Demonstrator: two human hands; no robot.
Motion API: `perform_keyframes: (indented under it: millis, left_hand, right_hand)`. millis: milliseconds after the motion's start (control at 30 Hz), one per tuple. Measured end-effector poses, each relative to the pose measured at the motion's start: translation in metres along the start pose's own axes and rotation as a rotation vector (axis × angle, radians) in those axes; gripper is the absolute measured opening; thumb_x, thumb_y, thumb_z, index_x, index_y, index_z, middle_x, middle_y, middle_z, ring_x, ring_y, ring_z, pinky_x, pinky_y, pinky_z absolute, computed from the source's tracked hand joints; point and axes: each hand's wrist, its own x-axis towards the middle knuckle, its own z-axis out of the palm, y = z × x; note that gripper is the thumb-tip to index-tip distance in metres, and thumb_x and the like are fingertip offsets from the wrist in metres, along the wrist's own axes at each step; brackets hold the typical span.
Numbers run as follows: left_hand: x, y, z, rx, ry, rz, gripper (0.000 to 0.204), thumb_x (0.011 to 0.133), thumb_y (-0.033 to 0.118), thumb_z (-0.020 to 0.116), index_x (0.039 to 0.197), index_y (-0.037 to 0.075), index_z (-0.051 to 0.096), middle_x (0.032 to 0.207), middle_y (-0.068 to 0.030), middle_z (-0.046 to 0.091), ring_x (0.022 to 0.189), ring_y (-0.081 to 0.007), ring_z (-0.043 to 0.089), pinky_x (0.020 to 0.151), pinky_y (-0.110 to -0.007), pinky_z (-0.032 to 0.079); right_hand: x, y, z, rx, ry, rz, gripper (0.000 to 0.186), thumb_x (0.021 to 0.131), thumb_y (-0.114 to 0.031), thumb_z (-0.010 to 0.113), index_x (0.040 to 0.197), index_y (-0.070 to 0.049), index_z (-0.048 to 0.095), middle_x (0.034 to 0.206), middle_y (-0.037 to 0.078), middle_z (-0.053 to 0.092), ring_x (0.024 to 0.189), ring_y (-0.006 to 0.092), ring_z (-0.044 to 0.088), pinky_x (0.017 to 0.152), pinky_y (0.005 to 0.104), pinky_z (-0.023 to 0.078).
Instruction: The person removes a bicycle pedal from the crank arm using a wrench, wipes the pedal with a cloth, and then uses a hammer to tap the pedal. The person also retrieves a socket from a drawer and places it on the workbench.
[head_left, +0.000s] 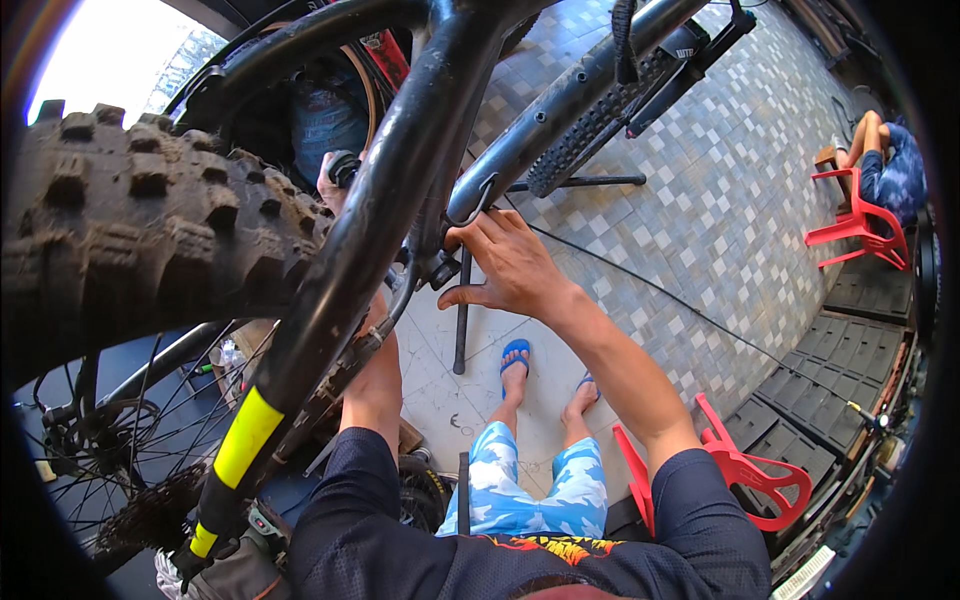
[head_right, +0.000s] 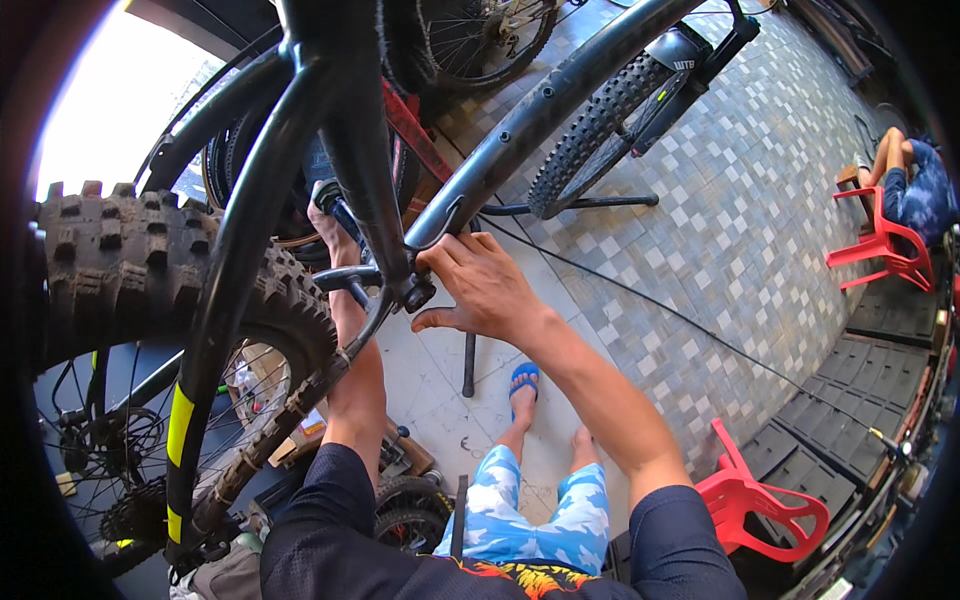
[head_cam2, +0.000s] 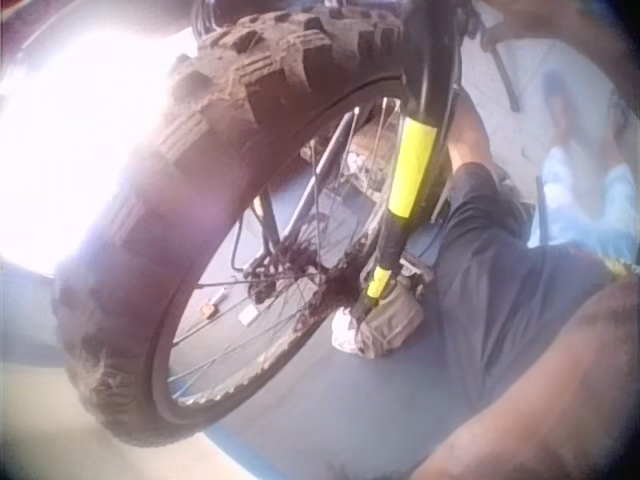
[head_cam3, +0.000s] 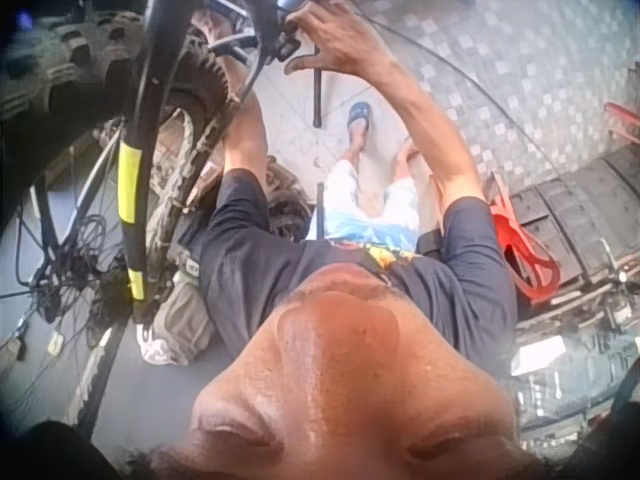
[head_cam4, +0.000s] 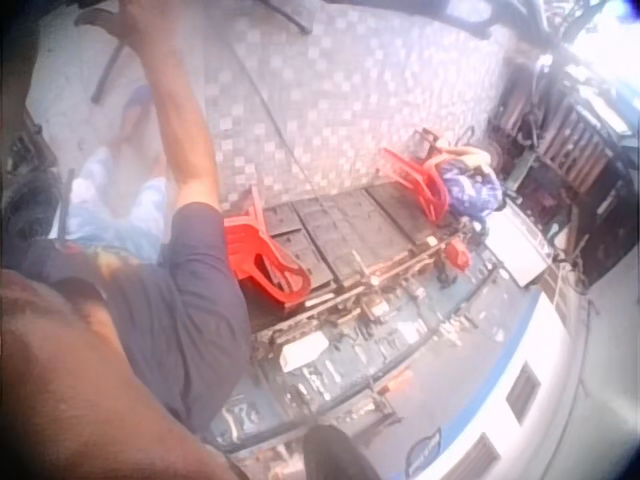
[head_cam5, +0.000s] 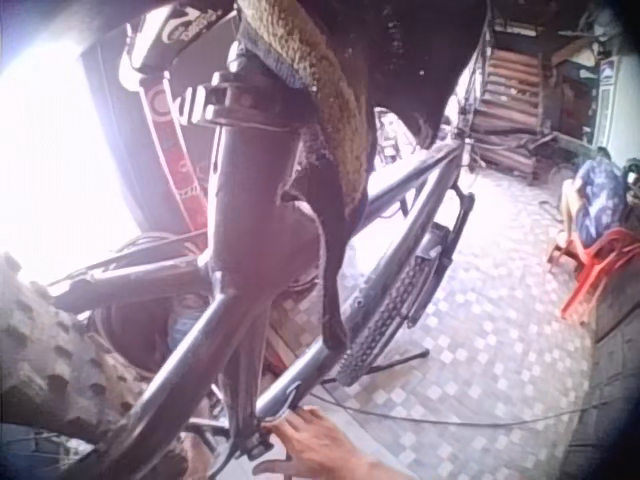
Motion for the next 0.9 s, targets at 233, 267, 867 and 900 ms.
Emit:
perform_keyframes:
  millis: [233, 267, 867, 900]
  left_hand:
    - [-0.029, -0.038, -0.021, 0.144, 0.228, -0.141, 0.013, 0.084, 0.005, 0.076, 0.095, 0.005, 0.069, 0.084, -0.0045, 0.07, 0.077, -0.0167, 0.066, 0.072, -0.032, 0.053]
    - [-0.05, -0.04, -0.023, 0.224, 0.202, -0.174, 0.015, 0.084, 0.006, 0.076, 0.097, 0.004, 0.07, 0.086, -0.0066, 0.071, 0.08, -0.019, 0.067, 0.074, -0.034, 0.053]
    - [-0.355, 0.237, 0.036, 0.362, -1.207, -0.882, 0.035, 0.083, 0.034, 0.082, 0.093, 0.002, 0.072, 0.077, -0.0134, 0.073, 0.072, -0.0274, 0.073, 0.07, -0.042, 0.056]
    - [-0.358, 0.257, 0.051, 0.269, -1.243, -0.88, 0.034, 0.083, 0.033, 0.082, 0.09, 0.001, 0.072, 0.073, -0.0116, 0.072, 0.066, -0.0241, 0.071, 0.066, -0.04, 0.055]
  right_hand:
    - [0.0, -0.003, 0.002, 0.042, 0.066, 0.003, 0.074, 0.07, -0.066, 0.08, 0.119, -0.016, 0.056, 0.112, 0.003, 0.059, 0.114, 0.023, 0.057, 0.096, 0.0389, 0.042]
    - [-0.001, -0.004, 0.0, 0.044, 0.078, 0.011, 0.073, 0.07, -0.065, 0.081, 0.12, -0.017, 0.056, 0.112, 0.003, 0.059, 0.114, 0.0231, 0.057, 0.096, 0.0392, 0.042]
    - [-0.325, -0.125, -0.099, 0.26, 0.342, 1.011, 0.106, 0.069, -0.06, 0.09, 0.152, -0.011, 0.046, 0.116, 0.01, 0.057, 0.094, 0.0217, 0.06, 0.084, 0.0359, 0.053]
    - [-0.346, -0.145, -0.103, 0.25, 0.379, 1.034, 0.105, 0.07, -0.059, 0.09, 0.152, -0.011, 0.046, 0.116, 0.01, 0.057, 0.095, 0.0214, 0.06, 0.084, 0.0358, 0.053]
